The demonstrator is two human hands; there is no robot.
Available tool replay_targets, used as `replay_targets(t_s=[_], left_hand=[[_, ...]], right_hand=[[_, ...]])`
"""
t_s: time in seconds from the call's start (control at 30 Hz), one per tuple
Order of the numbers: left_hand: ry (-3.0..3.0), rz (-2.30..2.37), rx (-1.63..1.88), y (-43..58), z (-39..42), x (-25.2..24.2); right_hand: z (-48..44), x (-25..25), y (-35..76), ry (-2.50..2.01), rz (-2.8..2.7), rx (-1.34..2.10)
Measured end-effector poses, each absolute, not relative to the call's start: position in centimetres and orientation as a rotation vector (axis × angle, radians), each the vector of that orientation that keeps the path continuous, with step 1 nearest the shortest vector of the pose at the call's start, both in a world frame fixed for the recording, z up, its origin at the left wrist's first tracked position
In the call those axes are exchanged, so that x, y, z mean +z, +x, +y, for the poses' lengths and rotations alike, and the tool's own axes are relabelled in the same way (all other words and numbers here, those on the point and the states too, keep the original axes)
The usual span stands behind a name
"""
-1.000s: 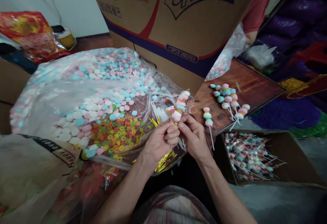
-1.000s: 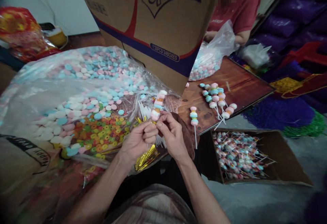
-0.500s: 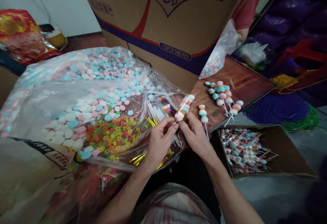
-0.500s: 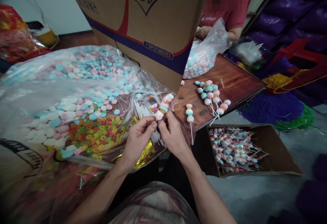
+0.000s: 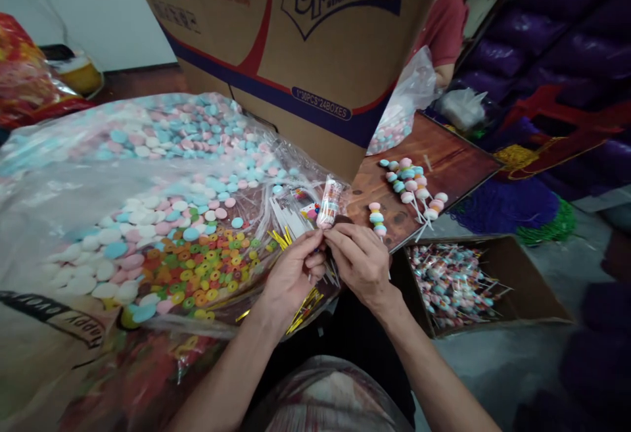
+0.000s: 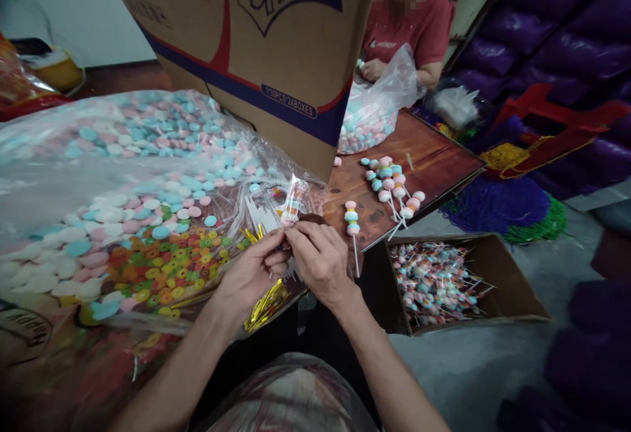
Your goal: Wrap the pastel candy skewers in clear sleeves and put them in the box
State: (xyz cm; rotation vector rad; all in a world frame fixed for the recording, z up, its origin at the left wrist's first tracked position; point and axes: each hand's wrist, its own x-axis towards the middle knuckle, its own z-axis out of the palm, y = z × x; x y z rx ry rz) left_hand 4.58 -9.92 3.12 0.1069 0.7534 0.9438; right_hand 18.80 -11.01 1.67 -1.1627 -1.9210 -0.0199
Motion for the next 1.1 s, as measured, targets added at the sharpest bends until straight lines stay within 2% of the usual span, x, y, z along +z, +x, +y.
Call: replay_targets(t_s=[0.2, 0.4, 0.57, 0.67, 0.73, 0.93, 1.0, 1.1], left_hand=[[0.291, 0.751, 0.993, 5.6, -10.4, 3.1], [0.462, 0.655, 0.993, 5.5, -9.6, 4.8], [0.971, 0.934, 1.032, 4.6, -11.1, 5.7], [0.924, 1.084, 1.023, 4.6, -11.8, 5.1], [0.835, 1.048, 0.998, 4.7, -11.8, 4.8], [0.875, 0.948, 0.969, 6.9, -11.5, 4.7], [1.075, 1.021, 0.964, 7.9, -11.3, 4.3], [1.556, 1.165, 0.933, 8.5, -10.2, 3.3]], right_hand=[[-11.1, 2.0, 17.4, -1.257, -1.756, 0.030], [-12.7, 2.5, 17.7, -1.367, -1.527, 0.369], [-13.2, 4.6, 18.1, -1.328, -1.477, 0.309], [-13.5, 4.8, 17.4, -1.195, -1.523, 0.311], [-14.0, 4.4, 17.1, -1.169, -1.431, 0.460], [-16.6, 2.4, 17.5, -1.148, -0.899, 1.218], [-17.5, 1.7, 18.2, -1.155, -0.797, 1.264], [-18.4, 1.1, 21.0, -1.178, -0.596, 1.129]])
